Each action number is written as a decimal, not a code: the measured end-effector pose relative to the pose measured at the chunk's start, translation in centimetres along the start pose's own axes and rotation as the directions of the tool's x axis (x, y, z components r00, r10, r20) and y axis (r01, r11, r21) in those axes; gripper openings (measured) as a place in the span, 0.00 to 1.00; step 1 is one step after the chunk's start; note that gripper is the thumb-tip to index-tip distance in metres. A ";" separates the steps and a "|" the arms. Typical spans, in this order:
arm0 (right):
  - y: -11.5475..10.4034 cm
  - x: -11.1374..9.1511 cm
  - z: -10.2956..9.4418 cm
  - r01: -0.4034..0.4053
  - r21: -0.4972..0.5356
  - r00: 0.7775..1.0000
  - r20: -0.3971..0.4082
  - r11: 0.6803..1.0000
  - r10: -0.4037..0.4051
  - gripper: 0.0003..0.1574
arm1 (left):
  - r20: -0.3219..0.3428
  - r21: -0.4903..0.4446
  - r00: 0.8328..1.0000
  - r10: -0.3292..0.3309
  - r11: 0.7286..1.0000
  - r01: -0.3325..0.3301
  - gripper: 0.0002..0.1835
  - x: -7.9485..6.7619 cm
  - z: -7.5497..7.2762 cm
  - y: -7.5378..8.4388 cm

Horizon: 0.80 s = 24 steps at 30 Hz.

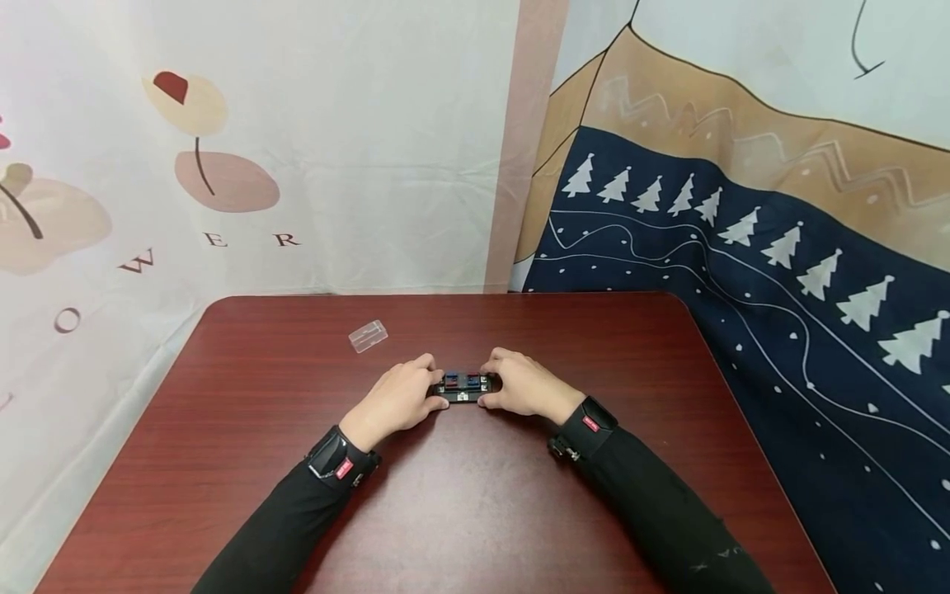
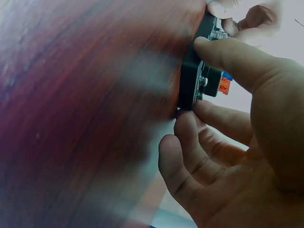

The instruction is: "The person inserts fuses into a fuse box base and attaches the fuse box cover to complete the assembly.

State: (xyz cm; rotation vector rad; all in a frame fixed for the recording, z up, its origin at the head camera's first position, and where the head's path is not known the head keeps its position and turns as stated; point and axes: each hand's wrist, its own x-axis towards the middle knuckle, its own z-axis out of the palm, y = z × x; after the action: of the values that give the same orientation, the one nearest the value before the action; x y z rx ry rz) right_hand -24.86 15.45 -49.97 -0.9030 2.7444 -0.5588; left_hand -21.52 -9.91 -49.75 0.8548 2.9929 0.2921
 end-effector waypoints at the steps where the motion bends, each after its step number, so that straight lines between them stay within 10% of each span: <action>1: 0.0 0.0 0.0 0.000 0.001 1.000 -0.001 1.000 0.000 0.30 | 0.000 0.001 1.000 -0.001 1.000 0.001 0.20 0.0 0.0 0.0; 24: -0.7 0.1 0.0 -0.025 -0.026 0.999 0.035 0.999 0.026 0.30 | 0.030 -0.003 0.999 -0.045 0.999 0.045 0.25 -0.1 -0.5 0.1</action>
State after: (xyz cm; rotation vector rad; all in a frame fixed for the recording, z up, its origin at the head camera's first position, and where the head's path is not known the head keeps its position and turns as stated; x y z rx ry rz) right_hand -24.57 14.86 -49.65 -0.8736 2.7336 -0.4997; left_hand -21.36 -9.94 -49.23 0.7832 2.9784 0.2815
